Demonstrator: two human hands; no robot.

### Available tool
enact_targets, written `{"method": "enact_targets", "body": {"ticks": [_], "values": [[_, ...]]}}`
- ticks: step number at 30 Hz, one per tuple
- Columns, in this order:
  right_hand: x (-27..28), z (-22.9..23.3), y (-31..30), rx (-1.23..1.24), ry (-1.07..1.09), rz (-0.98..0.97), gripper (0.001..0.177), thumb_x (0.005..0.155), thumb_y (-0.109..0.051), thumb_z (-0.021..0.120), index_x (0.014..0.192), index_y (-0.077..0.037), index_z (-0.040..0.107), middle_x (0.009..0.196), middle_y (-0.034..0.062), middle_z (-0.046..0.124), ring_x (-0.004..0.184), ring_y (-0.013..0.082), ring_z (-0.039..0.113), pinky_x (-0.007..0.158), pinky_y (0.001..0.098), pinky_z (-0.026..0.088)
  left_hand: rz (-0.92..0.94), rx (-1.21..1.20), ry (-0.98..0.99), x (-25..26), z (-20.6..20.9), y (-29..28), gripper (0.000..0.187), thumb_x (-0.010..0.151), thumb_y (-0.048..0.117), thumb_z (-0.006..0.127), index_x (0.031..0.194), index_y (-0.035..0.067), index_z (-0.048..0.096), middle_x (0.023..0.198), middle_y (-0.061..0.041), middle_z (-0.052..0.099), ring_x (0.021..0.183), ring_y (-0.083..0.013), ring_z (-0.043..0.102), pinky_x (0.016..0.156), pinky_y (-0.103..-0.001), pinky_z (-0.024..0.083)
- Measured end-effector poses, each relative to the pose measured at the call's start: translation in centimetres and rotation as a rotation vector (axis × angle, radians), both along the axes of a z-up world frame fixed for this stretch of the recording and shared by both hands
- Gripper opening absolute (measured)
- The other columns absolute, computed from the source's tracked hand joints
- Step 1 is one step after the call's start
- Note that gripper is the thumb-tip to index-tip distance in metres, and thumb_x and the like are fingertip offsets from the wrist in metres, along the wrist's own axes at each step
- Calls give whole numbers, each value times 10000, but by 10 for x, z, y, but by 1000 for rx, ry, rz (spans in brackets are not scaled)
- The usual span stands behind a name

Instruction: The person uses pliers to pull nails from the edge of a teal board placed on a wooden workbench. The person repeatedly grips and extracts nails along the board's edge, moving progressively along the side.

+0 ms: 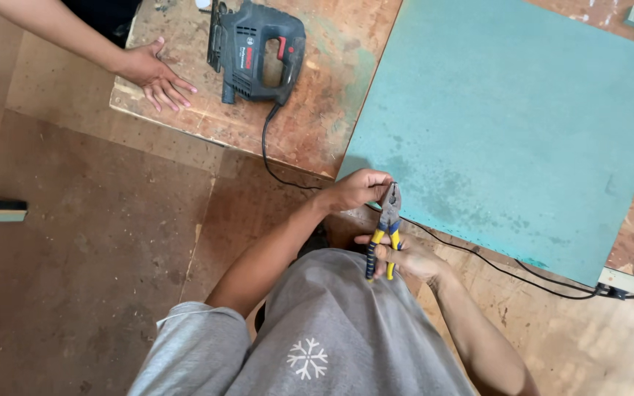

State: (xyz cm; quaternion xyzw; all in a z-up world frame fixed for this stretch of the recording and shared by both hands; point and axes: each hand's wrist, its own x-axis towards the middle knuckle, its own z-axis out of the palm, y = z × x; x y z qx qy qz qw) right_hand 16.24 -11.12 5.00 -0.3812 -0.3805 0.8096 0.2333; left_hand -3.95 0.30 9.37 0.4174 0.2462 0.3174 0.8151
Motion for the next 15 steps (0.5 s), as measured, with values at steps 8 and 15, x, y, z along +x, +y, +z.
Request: {"method": "enact_targets", "body": {"ticks": [8, 15], "values": [[-38, 66, -10, 25, -185, -24, 174, 908, -84, 746, 1048, -7, 813, 793, 89, 787, 715, 170, 741, 631, 324, 648, -311, 233, 149, -4, -44, 40, 208, 1028, 279, 668, 1074, 89, 738, 855, -14, 734, 796, -101, 627, 784, -283, 532], [-8, 0, -14, -109, -115, -325, 455, 935, -99, 692, 1381, -22, 649, 1297, 170, 710, 1033, 336, 726, 875, 525, 637, 447, 406, 1195, -52, -123, 87, 166, 982, 301, 611, 1046, 225, 744, 983, -46, 754, 990, -308, 722, 905, -455, 558]]}}
